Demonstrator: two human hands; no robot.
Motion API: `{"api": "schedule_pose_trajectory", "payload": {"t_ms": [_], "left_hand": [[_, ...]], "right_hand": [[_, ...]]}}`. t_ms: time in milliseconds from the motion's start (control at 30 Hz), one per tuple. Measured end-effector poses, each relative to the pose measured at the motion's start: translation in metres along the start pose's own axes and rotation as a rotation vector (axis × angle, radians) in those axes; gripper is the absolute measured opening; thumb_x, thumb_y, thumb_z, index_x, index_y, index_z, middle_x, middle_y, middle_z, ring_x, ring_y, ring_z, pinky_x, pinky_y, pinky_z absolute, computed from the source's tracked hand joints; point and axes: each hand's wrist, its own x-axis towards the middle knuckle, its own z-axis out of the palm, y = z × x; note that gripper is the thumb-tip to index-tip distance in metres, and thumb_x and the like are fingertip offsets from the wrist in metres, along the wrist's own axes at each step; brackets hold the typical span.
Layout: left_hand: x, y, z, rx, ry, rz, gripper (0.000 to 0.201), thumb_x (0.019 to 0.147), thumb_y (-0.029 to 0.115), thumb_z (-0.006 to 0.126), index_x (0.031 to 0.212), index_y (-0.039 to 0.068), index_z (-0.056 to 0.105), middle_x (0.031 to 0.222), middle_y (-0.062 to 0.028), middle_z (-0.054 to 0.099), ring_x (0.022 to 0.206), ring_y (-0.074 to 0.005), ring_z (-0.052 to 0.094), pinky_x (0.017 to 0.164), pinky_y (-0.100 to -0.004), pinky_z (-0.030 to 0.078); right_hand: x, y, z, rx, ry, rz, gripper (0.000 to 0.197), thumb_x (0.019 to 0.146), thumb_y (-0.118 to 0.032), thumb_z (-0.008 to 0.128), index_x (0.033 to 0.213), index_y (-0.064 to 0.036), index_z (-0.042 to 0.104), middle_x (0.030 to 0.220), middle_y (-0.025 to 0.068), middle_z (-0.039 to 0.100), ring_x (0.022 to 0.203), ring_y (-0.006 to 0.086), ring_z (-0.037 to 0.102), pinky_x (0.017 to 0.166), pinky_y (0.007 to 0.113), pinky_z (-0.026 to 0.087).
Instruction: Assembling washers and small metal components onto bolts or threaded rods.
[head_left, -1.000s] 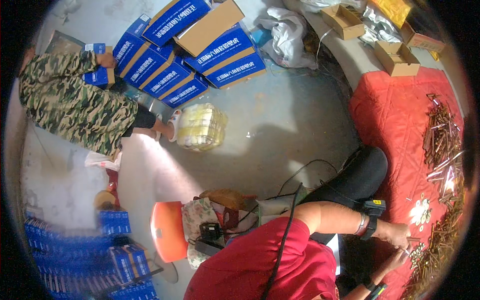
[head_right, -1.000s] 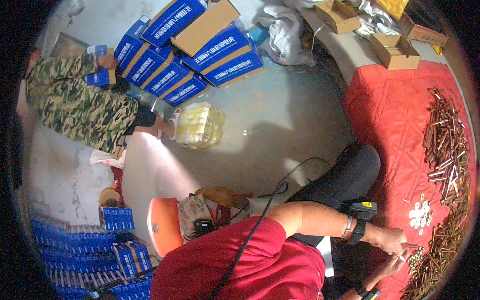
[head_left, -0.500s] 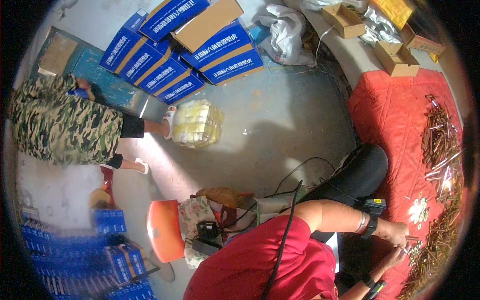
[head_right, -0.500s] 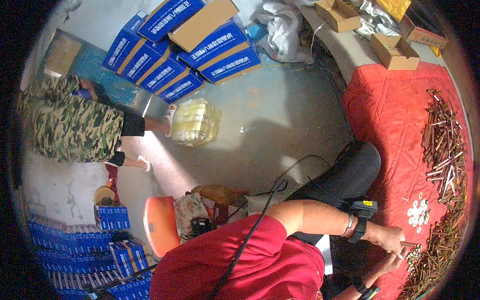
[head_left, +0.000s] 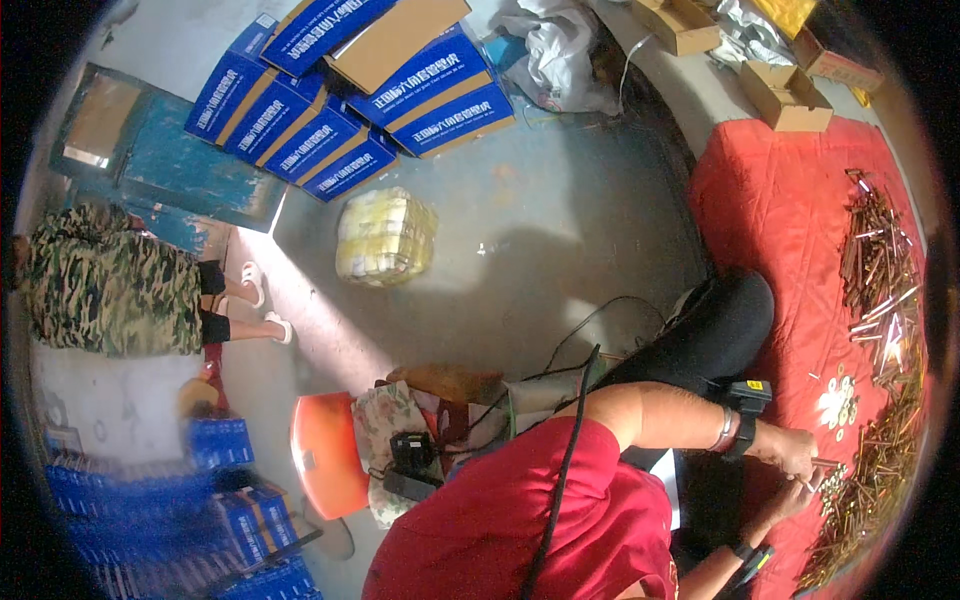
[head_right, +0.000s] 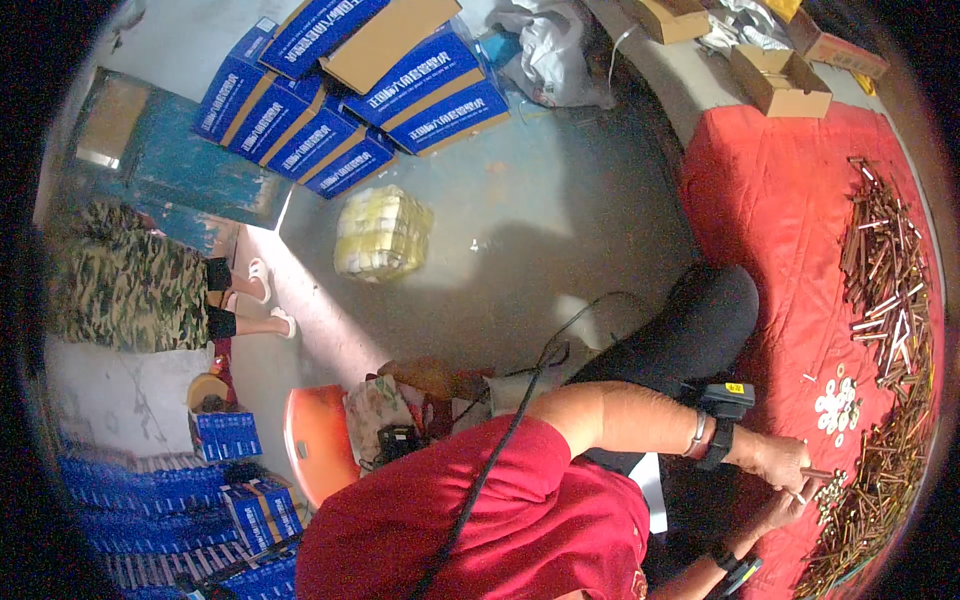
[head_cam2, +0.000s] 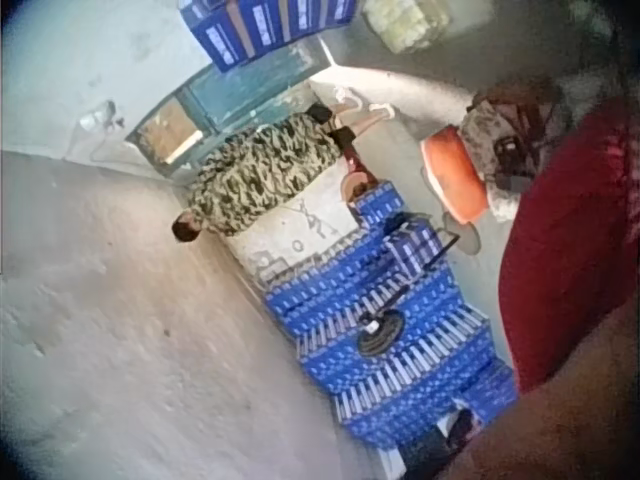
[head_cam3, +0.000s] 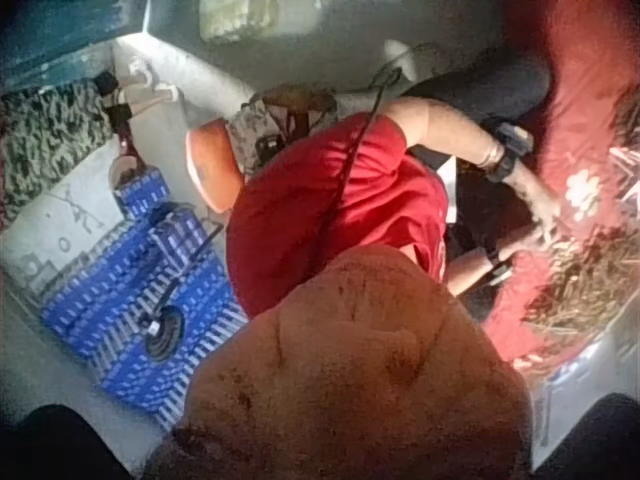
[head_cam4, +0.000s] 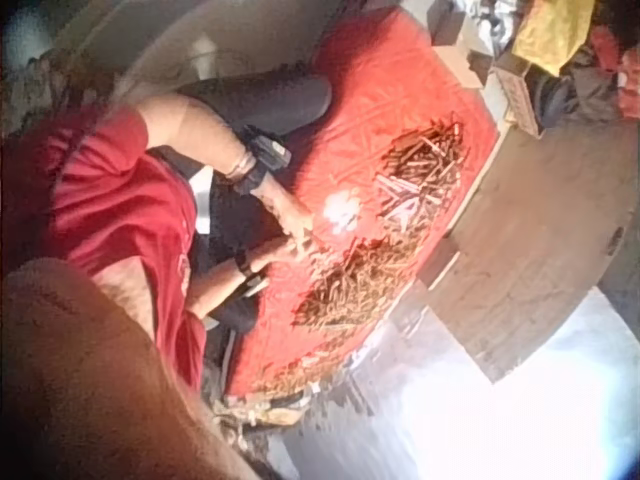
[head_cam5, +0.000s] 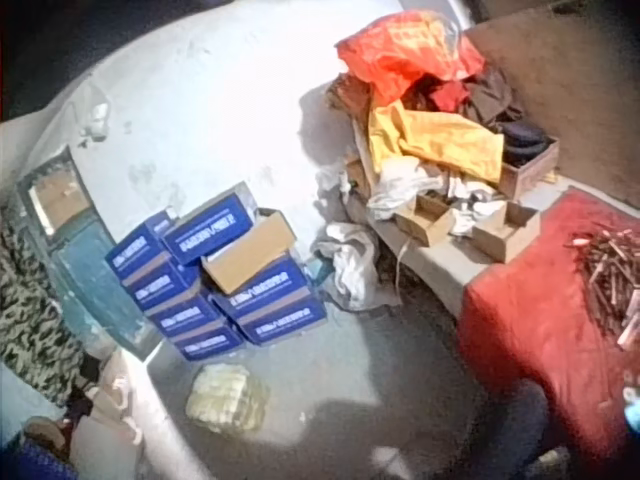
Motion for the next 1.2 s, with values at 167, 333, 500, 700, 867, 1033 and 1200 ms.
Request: {"api": "schedule_pose_trajectory", "payload": {"t_ms": [167, 333, 500, 700, 867, 1033, 1200], "left_hand": [[0.008, -0.008, 0.004, 0.027, -0.007, 0.023, 0.018, 0.065, 0.016, 0.064, 0.07, -0.001, 0.066, 0.062, -0.0099, 0.063, 0.055, -0.0186, 0.058, 0.05, -0.0337, 0.044], [0.01, -0.013, 0.001, 0.045, -0.015, -0.005, 0.019, 0.066, 0.015, 0.063, 0.074, -0.002, 0.066, 0.061, -0.009, 0.062, 0.055, -0.0178, 0.057, 0.049, -0.0325, 0.043], [0.007, -0.009, 0.006, -0.012, -0.026, 0.009, 0.02, 0.066, 0.015, 0.062, 0.076, -0.002, 0.067, 0.063, -0.0089, 0.062, 0.056, -0.018, 0.058, 0.05, -0.0328, 0.044], [0.007, -0.006, 0.006, 0.109, -0.03, 0.046, 0.016, 0.066, 0.014, 0.061, 0.075, 0.0, 0.066, 0.063, -0.0102, 0.063, 0.057, -0.0189, 0.06, 0.052, -0.0349, 0.046], [0.006, -0.006, 0.005, 0.06, -0.008, -0.006, 0.021, 0.066, 0.018, 0.064, 0.079, 0.002, 0.068, 0.064, -0.0104, 0.065, 0.059, -0.0195, 0.061, 0.054, -0.0343, 0.047], [0.007, -0.007, 0.003, 0.086, -0.045, 0.022, 0.025, 0.067, 0.021, 0.065, 0.084, 0.002, 0.067, 0.069, -0.0104, 0.066, 0.063, -0.0197, 0.062, 0.058, -0.0341, 0.048], [0.007, -0.006, 0.003, 0.1, -0.042, 0.015, 0.024, 0.067, 0.021, 0.064, 0.081, 0.001, 0.067, 0.068, -0.0105, 0.066, 0.062, -0.0206, 0.062, 0.058, -0.0339, 0.048]], "right_hand": [[0.002, -0.004, 0.002, 0.004, 0.0, -0.001, 0.048, 0.09, -0.023, 0.049, 0.128, 0.0053, 0.042, 0.116, 0.0125, 0.055, 0.097, 0.0198, 0.054, 0.081, 0.029, 0.045], [0.0, -0.008, 0.007, 0.09, -0.058, 0.089, 0.05, 0.09, -0.025, 0.05, 0.128, 0.0062, 0.043, 0.118, 0.0142, 0.054, 0.097, 0.0207, 0.054, 0.082, 0.03, 0.045], [-0.002, -0.016, 0.005, -0.022, 0.034, -0.044, 0.045, 0.09, -0.02, 0.049, 0.126, 0.0066, 0.045, 0.115, 0.0129, 0.055, 0.095, 0.0197, 0.054, 0.081, 0.03, 0.045], [0.0, 0.001, 0.001, 0.116, 0.029, 0.054, 0.043, 0.088, -0.014, 0.052, 0.125, 0.0063, 0.046, 0.114, 0.0122, 0.056, 0.095, 0.0196, 0.054, 0.081, 0.029, 0.046], [0.001, 0.003, 0.003, 0.031, 0.023, 0.0, 0.044, 0.087, -0.014, 0.054, 0.125, 0.0062, 0.046, 0.112, 0.0117, 0.056, 0.094, 0.019, 0.054, 0.08, 0.029, 0.046], [0.002, -0.006, 0.005, -0.04, 0.034, -0.043, 0.044, 0.087, -0.014, 0.054, 0.125, 0.0062, 0.046, 0.111, 0.0114, 0.056, 0.094, 0.0187, 0.054, 0.08, 0.029, 0.046], [0.002, -0.006, 0.004, -0.083, 0.047, -0.06, 0.044, 0.087, -0.014, 0.054, 0.124, 0.0063, 0.046, 0.111, 0.0111, 0.056, 0.093, 0.0184, 0.054, 0.079, 0.03, 0.046]]}}
